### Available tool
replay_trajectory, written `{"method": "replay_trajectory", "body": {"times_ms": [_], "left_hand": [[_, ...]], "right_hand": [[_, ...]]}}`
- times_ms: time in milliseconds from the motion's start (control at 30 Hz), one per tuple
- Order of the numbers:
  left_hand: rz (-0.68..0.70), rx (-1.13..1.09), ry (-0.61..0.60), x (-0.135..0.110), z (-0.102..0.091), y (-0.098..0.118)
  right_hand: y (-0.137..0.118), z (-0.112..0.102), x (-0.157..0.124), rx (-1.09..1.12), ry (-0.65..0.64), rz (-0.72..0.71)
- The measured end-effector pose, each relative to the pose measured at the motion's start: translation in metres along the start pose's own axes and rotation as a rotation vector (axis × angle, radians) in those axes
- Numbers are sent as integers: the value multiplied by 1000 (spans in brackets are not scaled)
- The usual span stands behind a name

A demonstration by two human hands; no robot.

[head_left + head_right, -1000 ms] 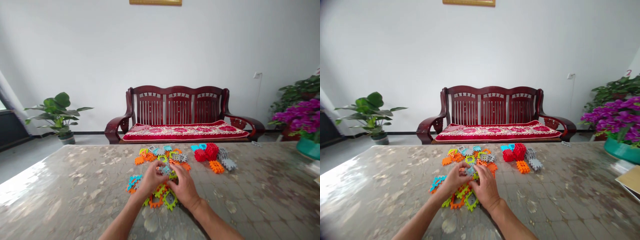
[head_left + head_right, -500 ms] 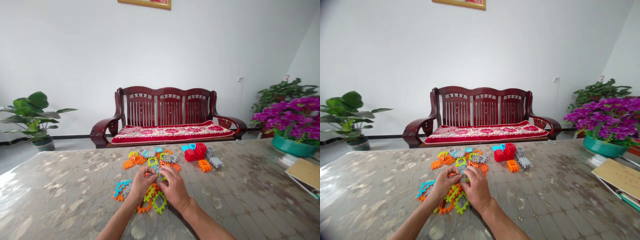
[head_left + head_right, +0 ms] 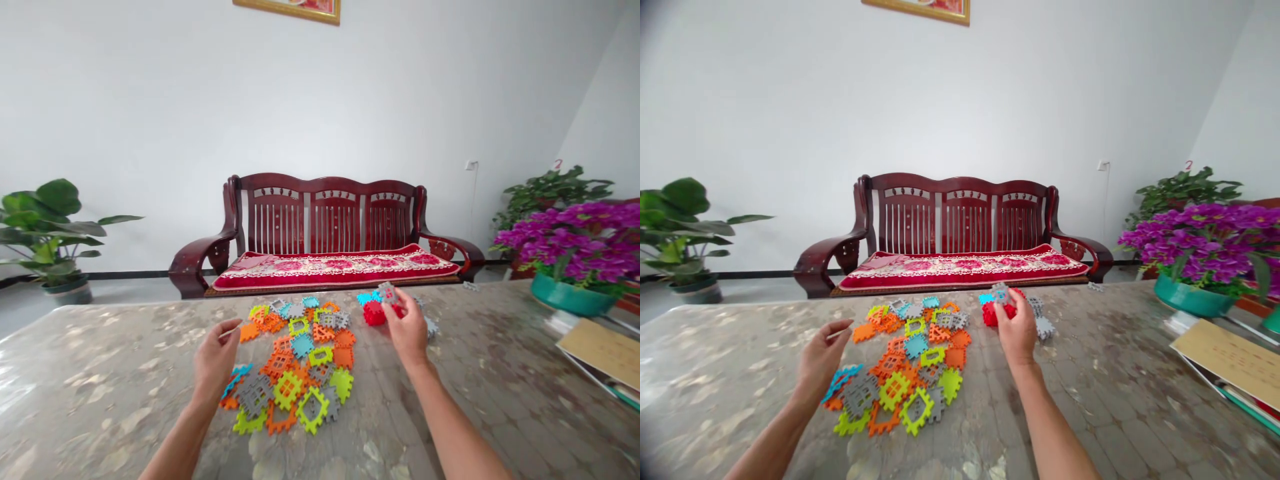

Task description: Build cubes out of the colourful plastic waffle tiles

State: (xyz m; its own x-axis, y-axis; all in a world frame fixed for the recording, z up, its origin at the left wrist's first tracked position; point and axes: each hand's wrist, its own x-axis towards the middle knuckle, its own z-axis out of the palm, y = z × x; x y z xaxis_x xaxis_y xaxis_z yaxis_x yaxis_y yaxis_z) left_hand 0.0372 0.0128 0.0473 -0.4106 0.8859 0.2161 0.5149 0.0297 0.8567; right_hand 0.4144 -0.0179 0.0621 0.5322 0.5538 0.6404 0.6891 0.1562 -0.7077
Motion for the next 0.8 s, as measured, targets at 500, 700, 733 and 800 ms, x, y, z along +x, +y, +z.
{"method": "replay_trajectory", "body": {"times_ms": [500,700,733,800], "left_hand": [[-87,340,-105,13,-6,-34],[-73,357,-119,12,-8,-33],[-69,357,-118,12,-8,-32],[-55,353,-110,12,-8,-32]], "right_hand": [[100,-27,60,-528,-48,316],[93,-21,67,-563,-89,288],[93,-20,68,-563,-93,287],[94,-20,69,-563,-98,285]]}}
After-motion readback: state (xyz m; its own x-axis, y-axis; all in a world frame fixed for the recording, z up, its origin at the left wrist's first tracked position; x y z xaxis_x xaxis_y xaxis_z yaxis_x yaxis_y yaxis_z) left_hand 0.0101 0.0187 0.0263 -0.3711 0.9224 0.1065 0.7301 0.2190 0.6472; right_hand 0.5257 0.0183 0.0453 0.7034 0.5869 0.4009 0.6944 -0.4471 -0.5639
